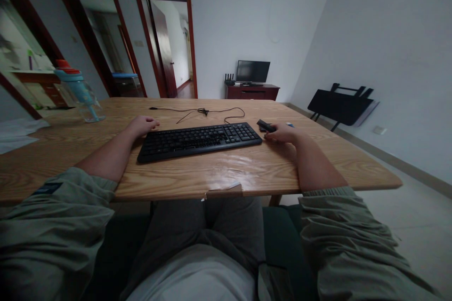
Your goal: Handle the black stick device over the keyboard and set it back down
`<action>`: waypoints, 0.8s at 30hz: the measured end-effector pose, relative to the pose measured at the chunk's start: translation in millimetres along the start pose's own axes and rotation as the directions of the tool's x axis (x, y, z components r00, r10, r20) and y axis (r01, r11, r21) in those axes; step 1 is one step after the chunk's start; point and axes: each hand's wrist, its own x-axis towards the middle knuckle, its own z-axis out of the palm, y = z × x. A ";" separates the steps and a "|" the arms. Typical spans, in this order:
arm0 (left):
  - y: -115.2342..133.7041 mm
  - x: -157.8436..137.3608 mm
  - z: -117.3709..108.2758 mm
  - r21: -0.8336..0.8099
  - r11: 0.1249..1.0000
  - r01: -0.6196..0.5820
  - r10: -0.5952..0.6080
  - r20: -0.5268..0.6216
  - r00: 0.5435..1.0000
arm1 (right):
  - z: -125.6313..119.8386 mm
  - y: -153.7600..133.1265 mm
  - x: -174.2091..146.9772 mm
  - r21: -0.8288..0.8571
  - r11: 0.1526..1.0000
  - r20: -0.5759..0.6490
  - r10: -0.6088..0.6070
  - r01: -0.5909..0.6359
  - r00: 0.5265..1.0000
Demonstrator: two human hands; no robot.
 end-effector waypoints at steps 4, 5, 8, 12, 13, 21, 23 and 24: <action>-2.1 1.5 1.0 -0.013 1.000 -0.019 0.019 -0.002 1.000 | -2.3 3.3 2.3 -0.005 0.999 0.028 0.046 -0.046 0.999; -2.2 1.6 1.2 -0.020 1.000 -0.018 0.018 -0.005 1.000 | -3.3 3.2 2.4 -0.004 0.998 0.023 0.070 -0.070 0.997; -1.3 0.6 1.3 -0.032 0.999 -0.009 0.009 -0.013 1.000 | -6.2 0.6 0.6 0.019 0.991 -0.016 0.130 -0.130 0.991; 0.1 -0.8 1.0 -0.033 0.999 0.007 -0.008 -0.010 1.000 | -7.8 -2.2 -2.2 0.018 0.991 -0.038 0.131 -0.130 0.991; 0.0 -0.7 1.0 -0.034 0.999 0.009 -0.009 -0.009 1.000 | -7.9 -1.9 -2.2 0.014 0.992 -0.043 0.128 -0.127 0.991; -5.1 3.7 2.0 -0.009 1.000 -0.024 0.024 -0.012 1.000 | -9.1 10.2 7.6 -0.143 0.989 -0.035 0.037 -0.042 0.999; -5.8 3.9 1.8 0.000 0.999 -0.032 0.032 -0.004 0.999 | -8.0 11.7 9.7 -0.190 0.982 -0.035 -0.018 0.011 0.999; -6.0 3.8 1.7 0.004 0.999 -0.036 0.036 -0.002 0.999 | -6.9 12.2 10.3 -0.201 0.979 -0.040 -0.039 0.030 0.998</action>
